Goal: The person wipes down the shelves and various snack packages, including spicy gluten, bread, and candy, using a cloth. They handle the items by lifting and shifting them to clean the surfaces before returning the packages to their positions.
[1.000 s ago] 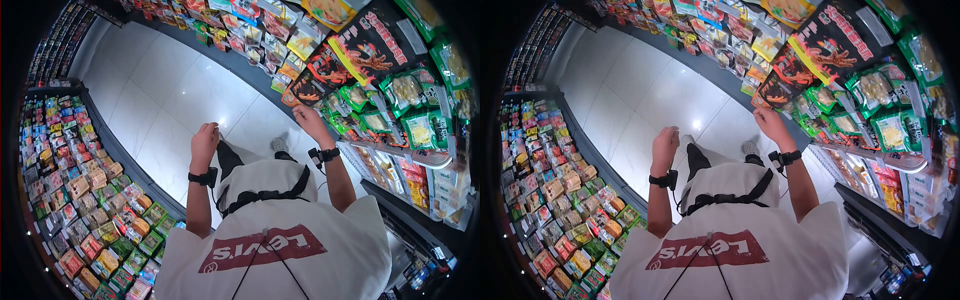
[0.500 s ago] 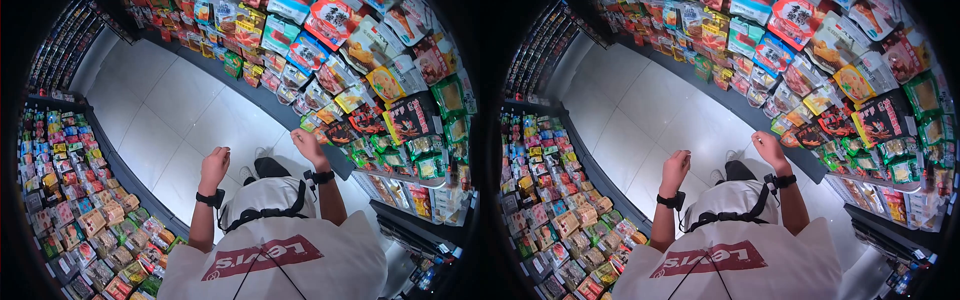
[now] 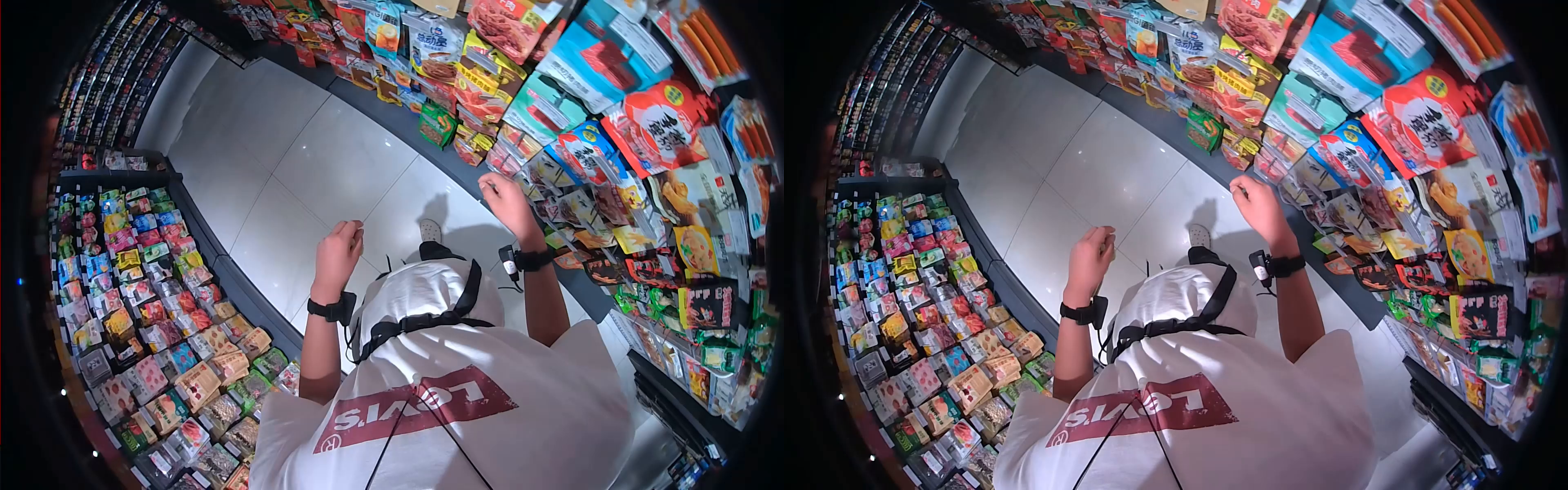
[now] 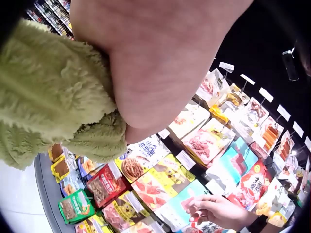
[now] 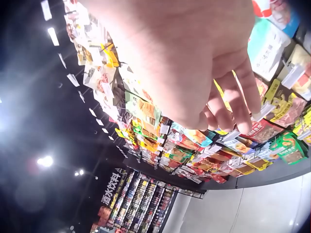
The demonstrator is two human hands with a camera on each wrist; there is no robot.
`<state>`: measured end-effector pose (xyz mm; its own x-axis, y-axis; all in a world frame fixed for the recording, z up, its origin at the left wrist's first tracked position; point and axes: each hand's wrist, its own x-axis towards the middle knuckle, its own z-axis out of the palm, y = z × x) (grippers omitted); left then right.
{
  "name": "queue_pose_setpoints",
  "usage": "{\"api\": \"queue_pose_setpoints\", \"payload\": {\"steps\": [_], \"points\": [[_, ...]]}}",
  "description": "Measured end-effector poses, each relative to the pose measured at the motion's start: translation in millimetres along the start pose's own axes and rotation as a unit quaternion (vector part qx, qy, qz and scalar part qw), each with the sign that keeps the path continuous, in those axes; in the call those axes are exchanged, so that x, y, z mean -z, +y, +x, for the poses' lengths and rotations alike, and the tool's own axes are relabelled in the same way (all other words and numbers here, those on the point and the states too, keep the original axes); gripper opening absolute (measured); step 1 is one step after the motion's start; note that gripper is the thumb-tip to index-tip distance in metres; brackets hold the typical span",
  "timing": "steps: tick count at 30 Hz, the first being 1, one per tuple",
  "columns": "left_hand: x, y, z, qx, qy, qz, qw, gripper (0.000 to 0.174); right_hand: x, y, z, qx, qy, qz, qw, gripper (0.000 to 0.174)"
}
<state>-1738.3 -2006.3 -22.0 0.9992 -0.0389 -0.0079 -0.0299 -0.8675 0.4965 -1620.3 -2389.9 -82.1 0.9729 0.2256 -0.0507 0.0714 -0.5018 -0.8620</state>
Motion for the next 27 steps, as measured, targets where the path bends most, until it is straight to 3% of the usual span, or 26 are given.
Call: {"api": "queue_pose_setpoints", "payload": {"steps": [7, 10, 12, 16, 18, 23, 27], "points": [[33.7, -43.1, 127.7, 0.013, -0.021, -0.012, 1.0, 0.02, -29.1, -20.0, 93.9, 0.023, 0.01, 0.019, 1.0, 0.017], [37.2, -67.7, 172.5, -0.015, -0.035, -0.016, 0.999, 0.022, -50.1, -12.6, 121.5, 0.01, 0.038, -0.002, 0.999, 0.018], [41.4, -86.7, 201.0, -0.08, 0.011, -0.005, 0.997, 0.014, -60.4, -18.9, 136.8, -0.029, 0.038, -0.012, 0.999, 0.019], [59.3, -138.5, 250.7, -0.1, 0.01, -0.028, 0.995, 0.013, -90.1, -41.1, 183.2, -0.072, 0.066, -0.02, 0.995, 0.021], [77.0, -165.1, 274.8, -0.075, -0.039, -0.047, 0.995, 0.018, -105.7, -63.9, 209.2, -0.109, 0.07, -0.033, 0.991, 0.021], [119.0, -236.1, 330.7, -0.106, -0.045, -0.047, 0.992, 0.015, -156.7, -104.6, 269.9, -0.088, 0.109, 0.014, 0.99, 0.019], [145.3, -294.1, 363.1, -0.12, -0.035, -0.04, 0.991, 0.013, -194.6, -143.5, 319.0, -0.081, 0.097, -0.038, 0.991, 0.018]]}}
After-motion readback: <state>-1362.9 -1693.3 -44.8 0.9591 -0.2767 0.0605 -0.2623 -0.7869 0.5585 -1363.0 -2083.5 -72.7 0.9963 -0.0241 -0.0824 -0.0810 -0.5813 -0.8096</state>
